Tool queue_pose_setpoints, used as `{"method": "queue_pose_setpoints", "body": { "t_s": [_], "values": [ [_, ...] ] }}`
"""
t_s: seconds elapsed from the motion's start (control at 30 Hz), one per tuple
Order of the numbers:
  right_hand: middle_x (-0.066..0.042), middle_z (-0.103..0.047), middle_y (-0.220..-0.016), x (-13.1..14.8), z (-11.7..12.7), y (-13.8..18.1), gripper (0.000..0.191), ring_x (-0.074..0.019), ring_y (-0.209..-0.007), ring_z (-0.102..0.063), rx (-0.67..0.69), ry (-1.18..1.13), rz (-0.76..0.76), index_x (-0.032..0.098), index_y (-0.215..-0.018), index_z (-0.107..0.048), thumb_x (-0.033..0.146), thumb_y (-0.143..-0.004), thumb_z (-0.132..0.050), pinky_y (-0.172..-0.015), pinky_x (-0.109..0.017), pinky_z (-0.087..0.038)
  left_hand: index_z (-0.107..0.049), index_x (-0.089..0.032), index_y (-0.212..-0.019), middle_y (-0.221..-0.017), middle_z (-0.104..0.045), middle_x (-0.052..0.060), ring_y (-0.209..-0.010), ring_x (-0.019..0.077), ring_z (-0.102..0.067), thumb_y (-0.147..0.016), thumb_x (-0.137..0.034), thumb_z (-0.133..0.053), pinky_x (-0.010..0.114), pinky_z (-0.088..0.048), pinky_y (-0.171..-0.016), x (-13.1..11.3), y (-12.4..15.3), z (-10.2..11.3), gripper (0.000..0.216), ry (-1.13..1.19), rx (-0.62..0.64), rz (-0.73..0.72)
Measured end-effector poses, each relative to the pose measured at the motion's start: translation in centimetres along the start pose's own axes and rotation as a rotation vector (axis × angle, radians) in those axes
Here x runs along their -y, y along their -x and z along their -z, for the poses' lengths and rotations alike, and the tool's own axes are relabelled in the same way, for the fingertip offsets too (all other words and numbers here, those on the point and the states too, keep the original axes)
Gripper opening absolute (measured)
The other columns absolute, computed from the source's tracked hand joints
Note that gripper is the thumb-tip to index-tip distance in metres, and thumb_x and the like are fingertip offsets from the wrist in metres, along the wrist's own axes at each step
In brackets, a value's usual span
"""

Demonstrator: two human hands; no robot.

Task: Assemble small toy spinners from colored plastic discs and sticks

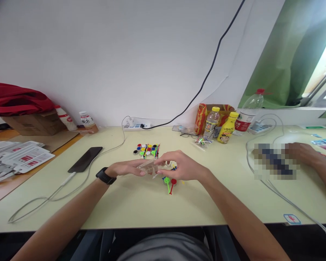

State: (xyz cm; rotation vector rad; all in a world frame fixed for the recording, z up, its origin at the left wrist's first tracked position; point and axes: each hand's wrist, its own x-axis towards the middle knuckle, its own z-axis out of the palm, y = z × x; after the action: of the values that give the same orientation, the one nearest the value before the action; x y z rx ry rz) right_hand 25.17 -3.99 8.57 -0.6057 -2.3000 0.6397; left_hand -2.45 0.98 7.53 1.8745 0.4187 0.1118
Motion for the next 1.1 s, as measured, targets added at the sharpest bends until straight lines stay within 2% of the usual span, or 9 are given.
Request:
{"method": "queue_pose_setpoints", "body": {
  "t_s": [0.13, 0.27, 0.37, 0.5, 0.63, 0.73, 0.83, 1.0, 1.1],
  "values": [
    [-0.006, -0.076, -0.12, 1.0, 0.4, -0.9, 0.04, -0.022, -0.105, -0.071, 0.227, -0.111, -0.084, 0.024, -0.13, -0.071, 0.04, -0.094, -0.071, -0.093, -0.031, -0.055, -0.062, -0.024, -0.14, -0.132, -0.065, 0.011, -0.122, 0.0315, -0.056, -0.094, -0.054, -0.065, 0.043, -0.043, -0.106, 0.3, 0.2, 0.2, 0.055, 0.037, 0.011, 0.048],
    [-0.007, -0.069, -0.136, 1.2, 0.9, -2.5, 0.054, -0.0229, -0.121, -0.067, 0.441, -0.168, -0.097, 0.025, -0.142, -0.063, 0.045, -0.093, -0.07, -0.102, -0.03, -0.052, -0.061, -0.024, -0.142, -0.137, -0.064, 0.011, -0.124, 0.031, -0.056, -0.094, -0.052, -0.066, 0.043, -0.042, -0.108, 0.7, 0.2, 0.2, 0.056, 0.085, -0.015, 0.04],
    [-0.006, -0.068, -0.137, 0.7, 1.0, -4.0, 0.049, -0.0226, -0.123, -0.066, 0.518, -0.202, -0.055, 0.027, -0.138, -0.066, 0.045, -0.093, -0.071, -0.102, -0.03, -0.052, -0.06, -0.025, -0.144, -0.143, -0.061, 0.01, -0.13, 0.0322, -0.054, -0.093, -0.05, -0.068, 0.045, -0.041, -0.11, 1.0, 0.2, 0.0, 0.058, 0.102, -0.035, 0.05],
    [-0.004, -0.076, -0.116, -0.1, 0.6, -6.0, 0.036, -0.0202, -0.109, -0.072, 0.646, -0.319, -0.033, 0.027, -0.116, -0.077, 0.049, -0.087, -0.076, -0.089, -0.026, -0.056, -0.053, -0.03, -0.151, -0.154, -0.054, 0.006, -0.143, 0.0326, -0.046, -0.091, -0.044, -0.072, 0.047, -0.033, -0.119, 1.2, 0.2, -0.2, 0.065, 0.144, -0.051, 0.056],
    [-0.001, -0.076, -0.099, -0.5, -0.5, -7.3, 0.042, -0.0188, -0.097, -0.072, 0.629, -0.406, -0.088, 0.025, -0.093, -0.079, 0.065, -0.08, -0.076, -0.08, -0.024, -0.056, -0.052, -0.029, -0.152, -0.155, -0.054, 0.007, -0.143, 0.034, -0.046, -0.089, -0.042, -0.073, 0.048, -0.033, -0.12, 1.3, 0.1, -0.4, 0.068, 0.18, -0.006, 0.021],
    [0.0, -0.074, -0.091, -0.7, -1.0, -7.6, 0.046, -0.0183, -0.09, -0.072, 0.62, -0.366, -0.076, 0.024, -0.087, -0.077, 0.07, -0.08, -0.073, -0.077, -0.024, -0.056, -0.052, -0.028, -0.152, -0.155, -0.053, 0.006, -0.144, 0.0344, -0.046, -0.087, -0.041, -0.074, 0.048, -0.033, -0.12, 1.5, 0.1, -0.3, 0.07, 0.188, -0.012, 0.024],
    [-0.003, -0.075, -0.103, -0.8, -0.9, -7.5, 0.044, -0.0198, -0.103, -0.071, 0.694, -0.263, -0.029, 0.024, -0.096, -0.078, 0.066, -0.084, -0.072, -0.084, -0.025, -0.056, -0.05, -0.029, -0.154, -0.157, -0.052, 0.006, -0.146, 0.0342, -0.043, -0.086, -0.039, -0.075, 0.049, -0.032, -0.12, 1.7, 0.2, -0.2, 0.073, 0.182, -0.036, 0.052],
    [-0.005, -0.074, -0.123, -0.6, 1.1, -6.8, 0.05, -0.0209, -0.115, -0.069, 0.589, -0.242, 0.025, 0.025, -0.117, -0.077, 0.056, -0.079, -0.082, -0.092, -0.026, -0.054, -0.05, -0.03, -0.154, -0.16, -0.048, 0.007, -0.148, 0.0347, -0.039, -0.088, -0.039, -0.073, 0.051, -0.029, -0.121, 1.3, 0.3, -0.2, 0.07, 0.149, -0.066, 0.038],
    [-0.005, -0.075, -0.124, -0.5, 2.7, -6.3, 0.056, -0.0211, -0.116, -0.07, 0.676, -0.251, -0.007, 0.025, -0.126, -0.074, 0.048, -0.077, -0.086, -0.094, -0.025, -0.054, -0.052, -0.029, -0.152, -0.16, -0.047, 0.008, -0.147, 0.0342, -0.039, -0.091, -0.038, -0.07, 0.05, -0.027, -0.122, 1.0, 0.3, -0.2, 0.064, 0.12, -0.079, 0.022]
  ]
}}
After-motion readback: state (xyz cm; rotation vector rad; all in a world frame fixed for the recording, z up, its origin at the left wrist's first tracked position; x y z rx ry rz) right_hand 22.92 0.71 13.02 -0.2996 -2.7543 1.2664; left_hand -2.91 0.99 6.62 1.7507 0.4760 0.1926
